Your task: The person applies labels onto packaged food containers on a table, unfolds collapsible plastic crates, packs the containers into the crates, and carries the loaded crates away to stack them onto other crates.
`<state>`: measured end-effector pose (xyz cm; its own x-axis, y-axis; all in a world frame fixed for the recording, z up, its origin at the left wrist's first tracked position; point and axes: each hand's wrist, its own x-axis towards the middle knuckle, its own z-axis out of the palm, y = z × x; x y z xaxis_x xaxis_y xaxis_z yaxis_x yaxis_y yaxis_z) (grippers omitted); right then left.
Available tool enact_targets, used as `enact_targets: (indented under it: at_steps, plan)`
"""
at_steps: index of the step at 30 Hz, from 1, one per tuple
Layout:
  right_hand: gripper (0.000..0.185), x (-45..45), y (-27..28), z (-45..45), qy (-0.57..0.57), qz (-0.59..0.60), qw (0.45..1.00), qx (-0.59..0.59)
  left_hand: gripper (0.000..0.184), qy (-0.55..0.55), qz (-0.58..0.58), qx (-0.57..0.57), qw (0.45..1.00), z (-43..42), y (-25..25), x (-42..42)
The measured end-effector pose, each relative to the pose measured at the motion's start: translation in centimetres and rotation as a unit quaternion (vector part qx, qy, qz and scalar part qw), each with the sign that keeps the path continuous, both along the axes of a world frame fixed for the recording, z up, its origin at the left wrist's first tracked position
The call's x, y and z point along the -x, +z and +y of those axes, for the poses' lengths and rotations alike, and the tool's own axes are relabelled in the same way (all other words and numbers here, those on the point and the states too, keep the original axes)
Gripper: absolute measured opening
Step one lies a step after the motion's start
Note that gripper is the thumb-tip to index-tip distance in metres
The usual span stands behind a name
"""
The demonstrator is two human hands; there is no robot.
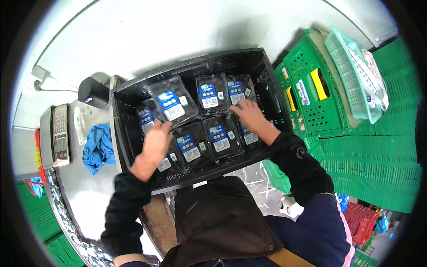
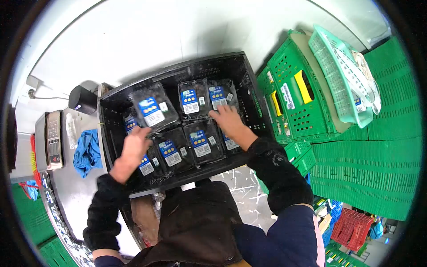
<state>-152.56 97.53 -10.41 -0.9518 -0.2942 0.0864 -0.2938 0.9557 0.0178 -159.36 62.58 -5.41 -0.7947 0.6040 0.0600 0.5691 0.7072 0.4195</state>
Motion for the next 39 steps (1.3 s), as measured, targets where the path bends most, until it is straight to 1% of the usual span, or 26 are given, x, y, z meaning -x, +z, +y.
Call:
enact_targets:
  at_steps: [2,3,4,6,8,10,11,12,13,14,15,16,18,19,20,22,24,26,28,29,30,32,34,36,38,39]
  plan:
    - [0.052,0.0,-0.5,-2.4,-0.014,-0.037,0.990,0.132,0.038,0.012,-0.035,-0.068,0.997,-0.3,-2.7,-1.6]
    - [0.050,0.4,0.8,-3.9,-0.027,-0.073,0.980,0.185,0.040,0.061,-0.100,-0.073,0.990,-0.4,-2.7,-2.2]
    - [0.052,1.2,0.6,-5.3,-0.017,-0.047,0.973,0.225,0.040,0.063,-0.102,-0.071,0.990,-0.8,-2.9,-2.8]
    - [0.051,2.7,0.9,-8.0,0.012,-0.021,0.965,0.261,0.044,0.133,-0.032,-0.071,0.988,-1.3,-4.1,-3.1]
    - [0.049,4.5,1.2,-10.8,0.047,-0.013,0.971,0.235,0.043,0.136,0.004,-0.031,0.990,-1.0,-5.4,-2.6]
    - [0.043,6.5,-0.8,-12.8,0.054,-0.004,0.982,0.181,0.051,0.197,0.013,0.000,0.980,0.3,-7.0,-1.7]
    - [0.039,7.5,-1.8,-13.4,0.053,-0.006,0.984,0.168,0.059,0.288,-0.070,0.017,0.955,1.2,-7.6,-0.8]
    - [0.035,8.3,-2.6,-13.7,0.052,-0.009,0.987,0.154,0.064,0.347,-0.131,-0.043,0.928,1.0,-9.9,0.3]
    - [0.035,8.8,-3.0,-13.8,0.057,-0.006,0.987,0.152,0.064,0.392,-0.213,-0.098,0.889,1.3,-11.9,1.2]
    - [0.031,9.2,-3.2,-13.7,0.075,-0.010,0.980,0.186,0.064,0.433,-0.294,-0.153,0.838,1.5,-13.0,1.9]
    - [0.027,9.5,-3.1,-13.6,0.094,-0.015,0.971,0.219,0.061,0.435,-0.332,-0.221,0.807,2.4,-11.7,1.7]
    - [0.027,9.6,-3.0,-13.3,0.100,-0.014,0.971,0.216,0.052,0.431,-0.354,-0.241,0.794,2.6,-12.2,2.1]
    - [0.023,9.5,-2.3,-12.6,0.119,-0.044,0.952,0.280,0.047,0.408,-0.380,-0.243,0.794,2.6,-11.6,2.6]
    - [0.022,9.5,-1.8,-12.6,0.116,-0.055,0.950,0.286,0.042,0.408,-0.379,-0.234,0.797,2.7,-10.6,2.6]
    - [0.022,9.5,-1.7,-12.6,0.126,-0.052,0.947,0.291,0.038,0.406,-0.378,-0.253,0.793,2.6,-11.0,2.8]
    - [0.022,9.8,-1.9,-12.8,0.137,-0.062,0.943,0.296,0.035,0.400,-0.388,-0.270,0.785,2.3,-10.9,3.1]
    - [0.022,9.9,-1.7,-12.8,0.148,-0.061,0.931,0.329,0.033,0.391,-0.381,-0.267,0.794,2.0,-11.8,3.0]
    - [0.020,10.1,-0.9,-12.1,0.154,-0.063,0.918,0.359,0.032,0.385,-0.281,-0.152,0.866,1.2,-14.3,3.2]
    - [0.019,10.5,-0.3,-10.9,0.138,-0.094,0.915,0.366,0.031,0.395,-0.183,-0.084,0.896,1.5,-11.4,2.8]
    - [0.019,10.6,-0.5,-10.4,0.127,-0.091,0.924,0.349,0.028,0.394,-0.146,-0.071,0.905,1.5,-12.0,3.0]
    - [0.019,10.6,-0.5,-10.1,0.130,-0.092,0.924,0.348,0.028,0.397,-0.146,-0.073,0.903,1.2,-11.7,3.3]
    - [0.020,10.2,-0.7,-9.4,0.142,-0.060,0.936,0.315,0.024,0.366,-0.101,-0.047,0.924,-0.2,-10.5,3.9]
    - [0.017,9.7,-1.6,-9.6,0.182,0.007,0.952,0.246,0.017,0.354,-0.054,-0.058,0.932,-2.5,-9.0,4.4]
    - [0.015,9.2,-3.1,-10.6,0.216,0.058,0.951,0.215,0.011,0.320,-0.003,-0.044,0.946,-5.2,-9.5,4.9]
    - [0.014,9.2,-4.2,-12.6,0.206,0.074,0.953,0.210,0.007,0.375,-0.093,0.011,0.923,-6.6,-9.4,5.4]
    - [0.014,9.1,-5.2,-13.6,0.197,0.067,0.959,0.191,0.006,0.365,-0.054,0.026,0.929,-6.9,-10.6,5.2]
